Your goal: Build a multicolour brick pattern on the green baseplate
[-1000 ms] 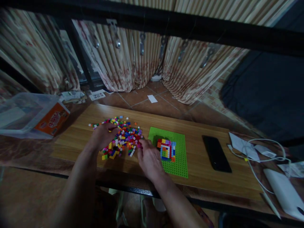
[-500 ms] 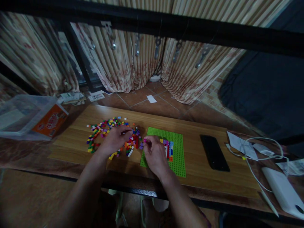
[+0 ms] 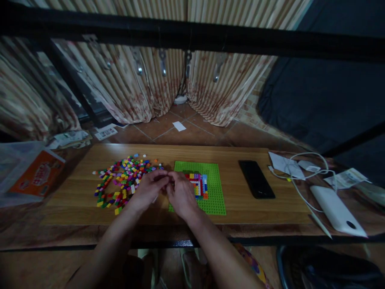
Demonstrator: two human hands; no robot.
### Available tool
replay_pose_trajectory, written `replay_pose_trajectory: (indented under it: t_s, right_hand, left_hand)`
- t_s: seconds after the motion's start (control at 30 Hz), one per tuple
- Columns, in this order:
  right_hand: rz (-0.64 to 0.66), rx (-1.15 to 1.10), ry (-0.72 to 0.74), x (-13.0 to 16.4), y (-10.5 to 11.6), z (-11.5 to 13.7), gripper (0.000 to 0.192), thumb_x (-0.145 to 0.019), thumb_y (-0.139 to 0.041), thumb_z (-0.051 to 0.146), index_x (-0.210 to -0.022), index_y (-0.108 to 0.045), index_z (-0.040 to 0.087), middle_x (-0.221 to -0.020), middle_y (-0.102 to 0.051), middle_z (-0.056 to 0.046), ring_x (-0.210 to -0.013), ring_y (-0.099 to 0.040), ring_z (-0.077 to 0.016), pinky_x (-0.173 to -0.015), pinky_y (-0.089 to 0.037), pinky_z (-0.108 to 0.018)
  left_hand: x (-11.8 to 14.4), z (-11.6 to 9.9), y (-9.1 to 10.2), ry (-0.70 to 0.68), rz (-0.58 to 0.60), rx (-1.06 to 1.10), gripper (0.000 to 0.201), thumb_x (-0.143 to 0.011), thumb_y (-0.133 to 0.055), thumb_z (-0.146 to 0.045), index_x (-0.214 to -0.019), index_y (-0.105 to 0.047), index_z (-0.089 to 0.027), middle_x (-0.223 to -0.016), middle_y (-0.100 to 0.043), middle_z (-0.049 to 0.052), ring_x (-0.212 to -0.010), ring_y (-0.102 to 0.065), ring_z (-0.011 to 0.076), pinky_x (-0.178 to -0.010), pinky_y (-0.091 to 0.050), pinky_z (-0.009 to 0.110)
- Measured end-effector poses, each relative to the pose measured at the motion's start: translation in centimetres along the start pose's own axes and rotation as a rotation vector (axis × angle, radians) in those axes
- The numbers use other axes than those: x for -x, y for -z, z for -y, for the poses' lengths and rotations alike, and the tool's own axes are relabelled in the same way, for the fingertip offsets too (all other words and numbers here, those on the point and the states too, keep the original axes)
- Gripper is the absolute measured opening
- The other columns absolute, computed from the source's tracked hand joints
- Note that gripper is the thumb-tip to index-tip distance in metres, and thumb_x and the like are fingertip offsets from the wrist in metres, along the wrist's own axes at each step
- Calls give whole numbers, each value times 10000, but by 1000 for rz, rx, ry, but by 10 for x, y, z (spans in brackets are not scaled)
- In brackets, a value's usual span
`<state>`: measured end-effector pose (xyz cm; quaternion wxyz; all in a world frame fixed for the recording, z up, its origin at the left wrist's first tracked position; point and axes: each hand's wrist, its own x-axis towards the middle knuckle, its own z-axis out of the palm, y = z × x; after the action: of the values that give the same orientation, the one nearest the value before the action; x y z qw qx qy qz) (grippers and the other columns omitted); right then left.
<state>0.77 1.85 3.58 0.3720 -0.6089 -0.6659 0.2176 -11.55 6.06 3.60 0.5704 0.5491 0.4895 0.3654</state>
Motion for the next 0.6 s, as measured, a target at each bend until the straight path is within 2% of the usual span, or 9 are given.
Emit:
replay_pose_trajectory:
  t_s: [0.1,0.23,0.33,0.43,0.53,0.6]
  right_hand:
    - [25,-176,-37,-2,4,0,224,-831,-525,166,-1027,-629,197,-962,-665,-60,-853,-633,-171,-799,-496,-320]
    - [133,-465,-72,-5,7,-3,187,-850,-546,247,-1002,-646,204,-839,-689,-6,-766,-633,-142,-751,-505,-290]
    - [135,-520,-44,-7,14,-8,190,-845,-578,305,-991,-662,216,-840,-683,6,-768,-622,-135,-746,-502,-278]
    - [56,-337,-26,-8,36,-20,170,-828,-602,296,-964,-671,221,-890,-671,-7,-814,-618,-147,-758,-490,-286]
    - [-40,-12,-65,-4,64,-44,143,-816,-604,255,-937,-670,215,-901,-652,-29,-816,-607,-166,-755,-476,-305]
    - [-45,165,-81,-1,79,-62,122,-797,-619,243,-900,-675,209,-871,-643,-37,-800,-604,-180,-759,-471,-322]
  left_hand:
    - [1,-6,0,76,-32,174,233,-658,-685,-295,-838,-664,-148,-652,-617,-10,-532,-515,88,-519,-391,214]
    - [4,-16,2,148,-18,337,353,-580,-773,-301,-875,-674,-134,-673,-628,2,-537,-516,74,-511,-375,204]
    - [5,-17,3,181,29,394,396,-570,-793,-294,-913,-674,-138,-684,-638,6,-548,-532,74,-524,-389,203]
    - [5,-13,0,184,52,358,416,-597,-781,-312,-952,-659,-133,-725,-662,22,-556,-545,77,-508,-377,199]
    - [4,-9,-5,176,59,249,406,-644,-741,-347,-971,-641,-126,-778,-678,40,-564,-556,85,-495,-373,201]
    - [4,-7,-9,177,72,171,391,-674,-707,-361,-979,-634,-127,-777,-675,36,-561,-556,88,-493,-377,203]
